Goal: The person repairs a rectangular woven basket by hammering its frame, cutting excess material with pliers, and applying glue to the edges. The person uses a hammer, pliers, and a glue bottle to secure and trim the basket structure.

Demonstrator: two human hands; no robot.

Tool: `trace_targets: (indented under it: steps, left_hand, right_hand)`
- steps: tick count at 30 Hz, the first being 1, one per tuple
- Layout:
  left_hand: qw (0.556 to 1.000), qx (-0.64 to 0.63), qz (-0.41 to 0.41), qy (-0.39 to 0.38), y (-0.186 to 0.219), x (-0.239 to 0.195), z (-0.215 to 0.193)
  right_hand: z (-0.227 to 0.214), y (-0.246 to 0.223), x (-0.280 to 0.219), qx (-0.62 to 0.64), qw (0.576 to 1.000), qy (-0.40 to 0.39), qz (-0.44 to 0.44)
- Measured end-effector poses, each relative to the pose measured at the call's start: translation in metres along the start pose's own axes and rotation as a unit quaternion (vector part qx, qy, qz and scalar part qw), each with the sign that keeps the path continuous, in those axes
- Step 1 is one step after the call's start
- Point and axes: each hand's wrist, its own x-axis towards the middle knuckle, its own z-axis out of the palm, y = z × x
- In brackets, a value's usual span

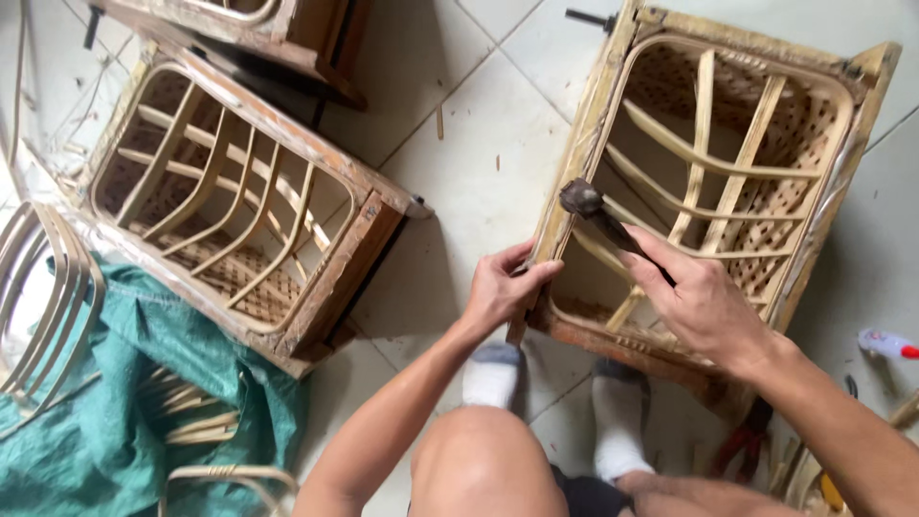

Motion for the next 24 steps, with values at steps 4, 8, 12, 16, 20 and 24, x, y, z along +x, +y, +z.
trace_targets:
  steps: [4, 8, 12, 16, 20, 24]
  left_hand:
    - [0.993, -0.073, -0.038, -0.089, -0.011, -0.015, -0.024]
    - [0.997, -0.034, -0.065, -0.024, -0.011, -0.044, -0.029]
    - [0.865, 0.344, 0.348, 0.113, 0.011, -0.060, -0.010]
    - [0.772, 0.435, 0.443, -0.139, 0.033, -0.049, 0.007]
    - [0.733, 0.489, 0.435, -0.183, 0.033, -0.039, 0.021]
    - [0.738, 0.493, 0.425, -0.178, 0.024, -0.039, 0.023]
  right_hand:
    - [0.008, 0.002, -0.009, 0.004, 0.961, -0.116, 0.253]
    - [0.011, 0.000, -0.030, -0.019, 0.944, -0.150, 0.293]
    - [0.009, 0.011, -0.071, 0.068, 0.978, -0.006, 0.199]
    - [-0.017, 0.040, -0.104, 0.140, 0.931, 0.097, 0.323]
    - [-0.066, 0.075, -0.115, 0.115, 0.903, 0.214, 0.353]
    - [-0.108, 0.104, -0.104, 0.103, 0.893, 0.263, 0.349]
